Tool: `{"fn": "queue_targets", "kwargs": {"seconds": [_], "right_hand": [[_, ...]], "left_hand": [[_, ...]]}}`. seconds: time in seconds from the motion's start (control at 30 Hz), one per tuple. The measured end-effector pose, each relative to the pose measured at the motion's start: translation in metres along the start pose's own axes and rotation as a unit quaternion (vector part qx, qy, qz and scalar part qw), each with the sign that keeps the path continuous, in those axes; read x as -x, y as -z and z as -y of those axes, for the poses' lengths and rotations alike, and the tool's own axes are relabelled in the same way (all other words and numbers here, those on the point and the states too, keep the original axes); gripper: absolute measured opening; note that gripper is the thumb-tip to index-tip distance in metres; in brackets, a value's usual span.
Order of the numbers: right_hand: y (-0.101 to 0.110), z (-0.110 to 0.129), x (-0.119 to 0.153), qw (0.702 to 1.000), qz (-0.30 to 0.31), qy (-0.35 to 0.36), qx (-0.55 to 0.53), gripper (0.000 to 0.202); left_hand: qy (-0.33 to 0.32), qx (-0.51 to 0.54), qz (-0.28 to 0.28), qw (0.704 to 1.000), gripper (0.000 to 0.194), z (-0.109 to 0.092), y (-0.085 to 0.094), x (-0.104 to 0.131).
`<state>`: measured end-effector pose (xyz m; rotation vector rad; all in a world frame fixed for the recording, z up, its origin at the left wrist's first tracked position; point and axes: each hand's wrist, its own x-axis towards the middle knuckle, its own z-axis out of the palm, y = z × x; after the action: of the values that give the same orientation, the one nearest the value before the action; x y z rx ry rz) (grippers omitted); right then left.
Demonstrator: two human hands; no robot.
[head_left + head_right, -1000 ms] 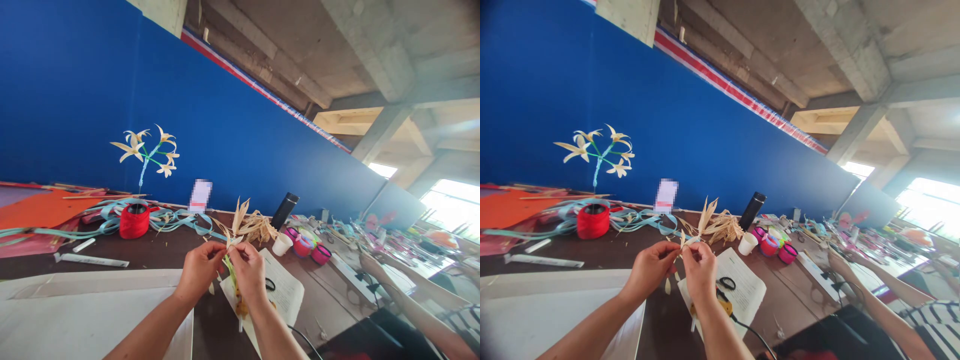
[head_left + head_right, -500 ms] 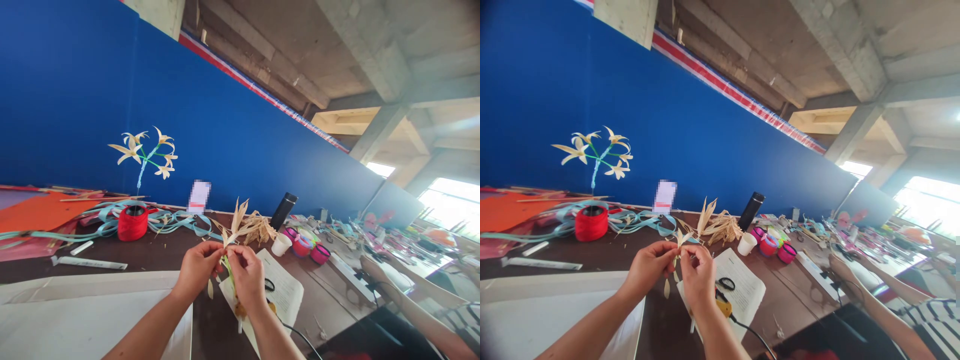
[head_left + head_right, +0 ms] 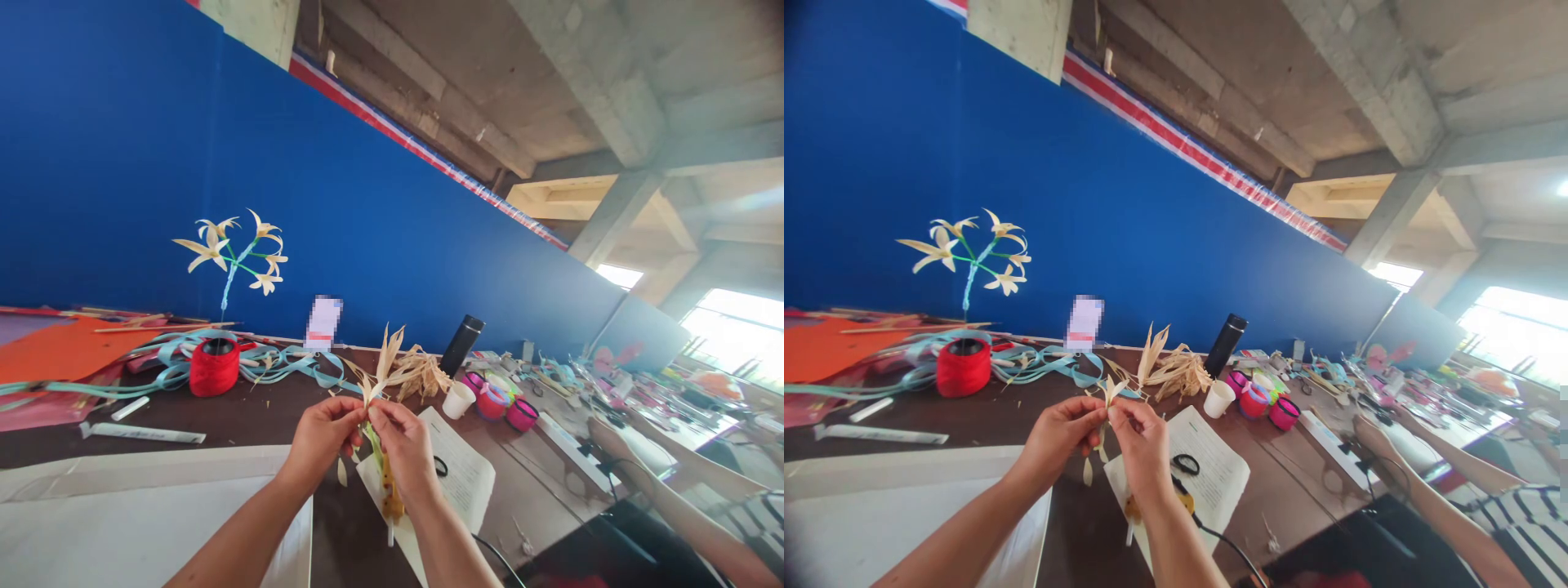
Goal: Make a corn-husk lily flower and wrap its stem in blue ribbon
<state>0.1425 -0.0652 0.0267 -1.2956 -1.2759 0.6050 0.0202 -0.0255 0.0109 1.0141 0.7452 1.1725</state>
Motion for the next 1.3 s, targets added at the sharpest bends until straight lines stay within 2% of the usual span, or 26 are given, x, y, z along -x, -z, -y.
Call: {"fn": "queue_targets", "kwargs": {"seconds": [0.23, 0.73, 1.0, 1.3], "right_hand": [[-0.0047, 0.0007, 0.0005, 0.996, -0.029, 0.048, 0.064, 0.017], [-0.0026, -0.0022, -0.0003, 0.988, -0.049, 0.107, 0.100, 0.012], [-0.0032, 0.0044, 0.0015, 0.985, -0.055, 0.122, 0.111, 0.012], [-0.0036, 0.0028, 0.0003, 0.982, -0.068, 0.128, 0.125, 0.013]], "left_hand": [[-0.027, -0.050, -0.042, 0.998, 0.020, -0.0063, -0.0057, 0.0053], [-0.037, 0.001, -0.004, 0.999, 0.025, -0.0029, -0.0055, 0.0031], [-0.035, -0.015, -0.018, 0.999, 0.022, -0.0056, -0.0063, 0.0071], [-0.036, -0.018, -0.009, 0.999, 0.023, -0.0047, -0.0080, 0.0050]]}}
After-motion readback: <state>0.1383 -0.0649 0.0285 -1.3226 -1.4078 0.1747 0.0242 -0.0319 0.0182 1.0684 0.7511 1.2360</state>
